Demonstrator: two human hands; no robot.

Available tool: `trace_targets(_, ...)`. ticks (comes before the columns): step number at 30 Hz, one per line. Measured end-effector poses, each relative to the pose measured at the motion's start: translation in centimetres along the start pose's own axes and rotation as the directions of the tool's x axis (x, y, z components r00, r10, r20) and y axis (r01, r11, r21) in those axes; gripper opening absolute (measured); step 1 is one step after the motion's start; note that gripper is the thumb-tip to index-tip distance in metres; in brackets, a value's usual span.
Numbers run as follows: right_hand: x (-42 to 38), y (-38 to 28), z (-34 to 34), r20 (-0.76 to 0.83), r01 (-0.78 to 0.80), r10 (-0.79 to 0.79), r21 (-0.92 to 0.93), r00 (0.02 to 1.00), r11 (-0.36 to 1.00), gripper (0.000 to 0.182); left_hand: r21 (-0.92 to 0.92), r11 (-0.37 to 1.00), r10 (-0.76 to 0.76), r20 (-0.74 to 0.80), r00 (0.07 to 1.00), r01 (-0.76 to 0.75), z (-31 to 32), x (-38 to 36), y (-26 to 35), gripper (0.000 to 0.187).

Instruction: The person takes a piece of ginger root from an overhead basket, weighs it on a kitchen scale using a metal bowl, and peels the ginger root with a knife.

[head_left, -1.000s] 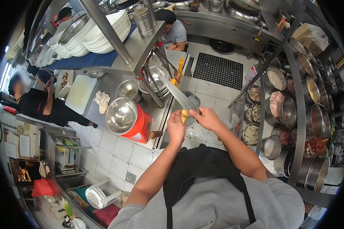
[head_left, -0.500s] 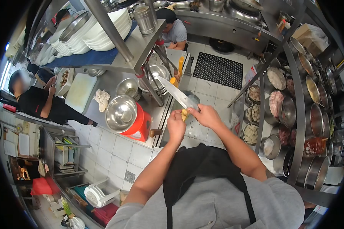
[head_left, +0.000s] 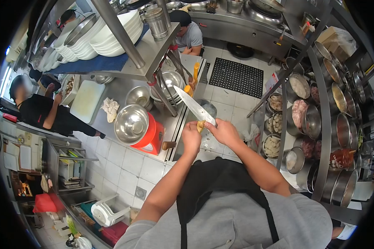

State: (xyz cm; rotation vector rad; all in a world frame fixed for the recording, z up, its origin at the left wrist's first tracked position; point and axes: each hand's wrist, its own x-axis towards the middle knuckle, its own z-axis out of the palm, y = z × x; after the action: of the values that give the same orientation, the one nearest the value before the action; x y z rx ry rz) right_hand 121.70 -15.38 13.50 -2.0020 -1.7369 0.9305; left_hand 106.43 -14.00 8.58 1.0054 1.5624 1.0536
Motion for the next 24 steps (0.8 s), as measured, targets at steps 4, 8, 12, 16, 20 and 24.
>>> trace_targets(4,0.2,0.3,0.8,-0.046,0.058,-0.060,-0.052,0.997,0.997,0.067,-0.058,0.998,-0.038,0.033,0.999,0.040,-0.3,-0.3,0.6,0.032)
trace_targets(8,-0.1,0.4,0.8,-0.036,0.035,-0.036,-0.038,0.999,0.999,0.067,-0.120,0.986,-0.115,0.037,0.993,0.119,0.2,-0.2,0.3,0.029)
trace_targets(12,0.2,0.3,1.2,-0.028,0.054,-0.056,-0.063,0.998,0.997,0.067,-0.128,0.985,-0.110,0.032,0.993,0.113,-0.3,0.1,0.2,0.029)
trace_targets(16,-0.4,-0.2,1.3,-0.023,0.049,-0.051,-0.063,0.998,0.997,0.068,-0.148,0.975,-0.161,0.060,0.985,0.168,0.1,-0.1,0.2,0.027)
trace_targets(20,0.8,0.2,0.8,-0.049,0.034,-0.035,-0.024,0.998,0.999,0.068,-0.119,0.992,-0.023,0.061,0.998,0.031,0.3,0.9,-3.4,0.026)
trace_targets(24,1.6,1.9,1.4,-0.008,-0.067,0.071,0.238,0.997,0.969,0.070,-0.360,0.905,-0.169,0.183,0.968,0.226,-0.8,-0.6,1.4,0.026)
